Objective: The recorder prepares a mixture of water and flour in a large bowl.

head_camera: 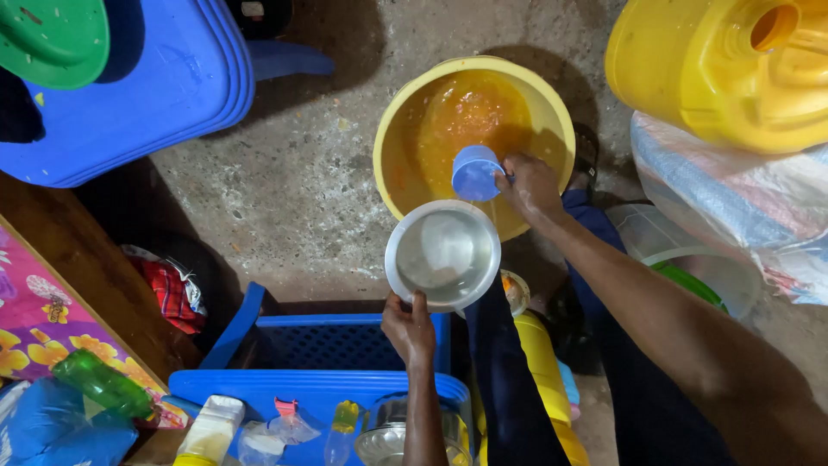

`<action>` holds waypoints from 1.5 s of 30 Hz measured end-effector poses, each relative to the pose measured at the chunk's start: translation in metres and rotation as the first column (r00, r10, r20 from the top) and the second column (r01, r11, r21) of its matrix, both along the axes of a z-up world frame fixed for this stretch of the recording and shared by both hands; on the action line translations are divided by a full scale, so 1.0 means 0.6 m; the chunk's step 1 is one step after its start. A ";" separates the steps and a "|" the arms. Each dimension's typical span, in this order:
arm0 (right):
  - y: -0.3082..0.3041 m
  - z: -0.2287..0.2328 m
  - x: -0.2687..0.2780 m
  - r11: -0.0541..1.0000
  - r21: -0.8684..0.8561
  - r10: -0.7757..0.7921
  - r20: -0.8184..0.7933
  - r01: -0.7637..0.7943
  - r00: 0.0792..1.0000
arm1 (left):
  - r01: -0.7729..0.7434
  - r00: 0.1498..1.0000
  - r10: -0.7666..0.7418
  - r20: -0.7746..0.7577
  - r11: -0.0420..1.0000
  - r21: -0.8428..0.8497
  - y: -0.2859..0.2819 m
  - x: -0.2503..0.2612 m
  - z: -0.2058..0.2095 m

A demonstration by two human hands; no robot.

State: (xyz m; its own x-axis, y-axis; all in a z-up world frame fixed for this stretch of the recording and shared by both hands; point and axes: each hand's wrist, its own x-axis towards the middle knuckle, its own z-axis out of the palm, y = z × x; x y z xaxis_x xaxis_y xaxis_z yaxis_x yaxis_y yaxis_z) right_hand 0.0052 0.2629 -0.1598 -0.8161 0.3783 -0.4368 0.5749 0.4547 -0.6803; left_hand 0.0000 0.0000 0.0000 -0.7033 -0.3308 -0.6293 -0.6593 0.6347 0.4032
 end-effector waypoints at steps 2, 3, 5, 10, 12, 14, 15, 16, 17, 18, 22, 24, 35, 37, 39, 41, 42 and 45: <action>0.001 0.002 -0.002 1.000 -0.001 -0.001 0.003 0.001 1.000 | 0.003 1.000 -0.003 -0.008 1.000 -0.007 0.005 -0.001 0.000; 0.000 0.003 -0.002 1.000 -0.001 -0.004 0.008 0.004 1.000 | 0.009 1.000 -0.009 -0.014 1.000 -0.014 0.006 -0.002 0.001; -0.001 -0.006 0.002 1.000 0.012 0.008 0.008 -0.008 1.000 | 0.055 0.998 -0.055 -0.005 0.997 -0.054 -0.002 0.001 -0.003; 0.000 -0.012 0.005 0.999 0.024 0.031 0.033 -0.031 0.999 | 0.085 0.996 -0.086 -0.005 0.994 -0.066 0.003 -0.006 0.005; 0.001 -0.014 0.009 0.999 0.021 0.036 0.001 -0.036 0.999 | 0.095 0.995 -0.096 -0.017 0.993 -0.068 0.004 -0.007 0.004; 0.001 -0.010 0.007 0.999 0.021 0.038 -0.013 -0.038 0.999 | 0.063 0.998 -0.063 0.007 0.996 -0.063 0.003 -0.004 0.000; 0.002 -0.008 0.006 0.999 0.020 0.038 -0.030 -0.037 0.999 | 0.034 0.999 -0.032 0.029 0.998 -0.059 0.002 -0.003 -0.002; 0.001 -0.009 0.007 0.999 0.020 0.038 -0.030 -0.037 0.999 | 0.034 0.999 -0.032 0.029 0.998 -0.059 0.003 -0.003 -0.001; 0.002 -0.010 0.008 0.999 0.013 0.041 0.006 -0.041 0.999 | 0.037 0.999 -0.037 0.004 0.998 -0.042 0.004 -0.003 -0.001; 0.002 -0.011 0.009 0.999 0.006 0.045 0.042 -0.045 0.998 | 0.040 0.999 -0.041 -0.021 0.999 -0.024 0.006 -0.004 0.000; 0.001 -0.001 0.005 0.999 -0.004 0.035 -0.015 -0.035 0.999 | 0.010 1.000 -0.010 -0.017 1.000 0.009 0.003 -0.001 -0.003; 0.003 0.002 0.002 0.999 -0.033 0.019 0.004 -0.019 1.000 | 0.016 0.999 -0.014 -0.042 0.999 0.050 -0.002 0.002 -0.009; -0.003 -0.082 0.019 0.990 -0.051 0.137 0.151 -0.131 0.979 | -0.183 0.983 0.173 0.064 0.960 0.212 -0.064 0.042 -0.051; -0.003 -0.129 0.029 0.981 -0.136 0.171 0.277 -0.137 0.946 | -0.186 0.982 0.177 0.060 0.957 0.223 -0.057 0.031 -0.036; -0.003 -0.182 0.043 0.788 -0.511 0.066 0.625 0.343 0.778 | -0.199 0.980 0.191 0.055 0.951 0.237 -0.048 0.017 -0.018; 0.002 -0.198 0.051 0.722 -0.555 0.133 0.698 0.413 0.704 | -0.188 0.982 0.182 0.047 0.951 0.246 -0.066 0.028 -0.025; 0.004 -0.206 0.055 0.653 -0.581 0.206 0.754 0.486 0.623 | -0.178 0.984 0.173 0.041 0.950 0.257 -0.076 0.033 -0.029; -0.001 -0.180 0.046 0.611 -0.552 0.242 0.813 0.567 0.530 | -0.194 0.981 0.193 0.030 0.942 0.274 -0.070 0.024 -0.017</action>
State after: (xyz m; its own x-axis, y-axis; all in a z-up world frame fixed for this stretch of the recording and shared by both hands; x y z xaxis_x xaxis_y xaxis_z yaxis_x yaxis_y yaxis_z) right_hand 0.0331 0.2625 -0.2680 0.0573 -0.2954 -0.9537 0.9914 -0.0957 0.0892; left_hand 0.0145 -0.0421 -0.0100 -0.6412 -0.2749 -0.7165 -0.7597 0.3596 0.5418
